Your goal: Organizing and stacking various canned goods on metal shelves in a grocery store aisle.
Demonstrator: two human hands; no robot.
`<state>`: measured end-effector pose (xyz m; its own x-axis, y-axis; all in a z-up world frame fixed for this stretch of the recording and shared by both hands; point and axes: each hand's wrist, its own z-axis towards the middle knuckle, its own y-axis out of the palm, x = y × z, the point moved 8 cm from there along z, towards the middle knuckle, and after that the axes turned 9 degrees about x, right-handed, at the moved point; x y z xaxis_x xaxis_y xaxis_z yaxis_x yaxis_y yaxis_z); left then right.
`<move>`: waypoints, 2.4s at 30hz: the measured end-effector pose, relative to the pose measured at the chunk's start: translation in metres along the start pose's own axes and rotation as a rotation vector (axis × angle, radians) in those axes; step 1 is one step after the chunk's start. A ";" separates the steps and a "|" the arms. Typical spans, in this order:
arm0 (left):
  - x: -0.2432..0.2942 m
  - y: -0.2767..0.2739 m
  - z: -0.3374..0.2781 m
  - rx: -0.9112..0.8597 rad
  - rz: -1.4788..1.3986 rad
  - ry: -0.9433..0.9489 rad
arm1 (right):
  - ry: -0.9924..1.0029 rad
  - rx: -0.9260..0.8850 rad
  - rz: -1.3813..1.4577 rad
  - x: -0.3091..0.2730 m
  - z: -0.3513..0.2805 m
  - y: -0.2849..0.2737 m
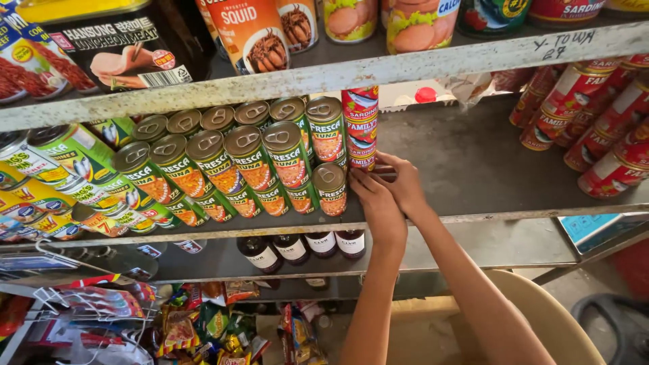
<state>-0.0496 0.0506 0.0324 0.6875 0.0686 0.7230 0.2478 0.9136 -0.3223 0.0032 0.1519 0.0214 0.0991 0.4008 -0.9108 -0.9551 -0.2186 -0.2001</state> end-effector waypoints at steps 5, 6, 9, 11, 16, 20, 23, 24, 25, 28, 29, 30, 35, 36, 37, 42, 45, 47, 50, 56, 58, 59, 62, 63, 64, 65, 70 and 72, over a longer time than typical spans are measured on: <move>0.006 -0.007 0.002 0.001 -0.074 0.003 | -0.027 0.009 0.015 -0.014 -0.004 0.001; 0.007 -0.009 0.003 -0.012 -0.146 -0.033 | -0.040 0.016 -0.001 -0.016 -0.003 0.001; -0.012 0.001 0.006 -0.055 -0.499 -0.395 | -0.048 0.046 -0.002 -0.014 -0.002 -0.001; -0.025 0.018 0.002 -0.070 -0.728 -0.524 | -0.053 0.092 -0.012 -0.009 -0.002 -0.003; -0.031 0.019 -0.003 -0.044 -0.641 -0.207 | -0.057 0.262 -0.026 0.008 -0.013 -0.052; 0.011 0.003 -0.005 -0.117 -0.226 0.212 | -0.182 0.464 -0.257 -0.002 -0.025 -0.156; 0.035 0.031 -0.014 -0.240 -0.298 0.134 | -0.299 0.631 -0.456 0.002 -0.018 -0.241; 0.042 0.045 -0.021 -0.287 -0.311 0.101 | -0.361 0.692 -0.494 0.005 -0.016 -0.267; 0.054 0.068 -0.028 -0.292 -0.321 0.112 | -0.364 0.707 -0.498 0.004 -0.017 -0.278; 0.119 0.122 -0.053 -0.281 -0.448 0.350 | -0.403 0.637 -0.517 0.005 -0.015 -0.298; 0.134 0.141 -0.062 -0.341 -0.468 0.299 | -0.418 0.635 -0.518 0.010 -0.019 -0.302; 0.149 0.160 -0.071 -0.401 -0.489 0.248 | -0.432 0.633 -0.519 0.014 -0.023 -0.304; 0.162 0.239 -0.081 -0.270 -0.579 0.272 | -0.384 0.669 -0.483 0.020 -0.024 -0.305; 0.169 0.252 -0.079 -0.201 -0.587 0.339 | -0.264 0.653 -0.355 0.019 -0.022 -0.308; 0.172 0.257 -0.077 -0.196 -0.586 0.342 | -0.269 0.652 -0.352 0.016 -0.022 -0.308; 0.185 0.272 -0.058 -0.302 -0.722 0.128 | -0.447 0.644 -0.453 -0.010 -0.022 -0.298; 0.189 0.272 -0.060 -0.379 -0.694 0.132 | -0.331 0.605 -0.368 -0.009 -0.020 -0.298; 0.183 0.276 -0.059 -0.389 -0.677 0.155 | -0.331 0.600 -0.364 -0.008 -0.019 -0.299; 0.169 0.276 -0.064 -0.450 -0.667 0.206 | -0.324 0.605 -0.431 0.021 -0.021 -0.306; 0.129 0.222 -0.052 -0.682 -0.559 0.159 | -0.266 0.296 -0.265 0.039 -0.010 -0.289; 0.119 0.187 -0.038 -0.670 -0.521 0.189 | -0.178 0.170 -0.142 0.038 -0.008 -0.275; 0.113 0.170 -0.038 -0.733 -0.570 0.177 | -0.098 0.081 -0.142 0.043 -0.009 -0.263; 0.090 0.119 -0.034 -0.790 -0.626 0.161 | -0.077 -0.048 -0.130 0.023 -0.024 -0.218; 0.084 0.104 -0.035 -0.804 -0.640 0.164 | -0.128 -0.064 -0.120 0.009 -0.032 -0.205; 0.079 0.084 -0.034 -0.794 -0.639 0.160 | -0.132 -0.074 -0.120 0.000 -0.037 -0.190; 0.076 0.061 -0.030 -0.722 -0.629 0.200 | -0.121 -0.046 -0.182 -0.007 -0.040 -0.176; 0.032 -0.034 -0.022 -0.314 -0.426 0.267 | -0.195 0.066 -0.226 -0.026 -0.052 -0.104; 0.007 -0.072 -0.015 -0.131 -0.108 0.233 | -0.193 0.030 -0.166 -0.032 -0.056 -0.076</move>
<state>-0.0521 -0.0206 0.0509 0.7866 -0.1344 0.6026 0.4041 0.8500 -0.3379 0.0878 0.1057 0.0453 0.2033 0.5919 -0.7800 -0.9383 -0.1100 -0.3280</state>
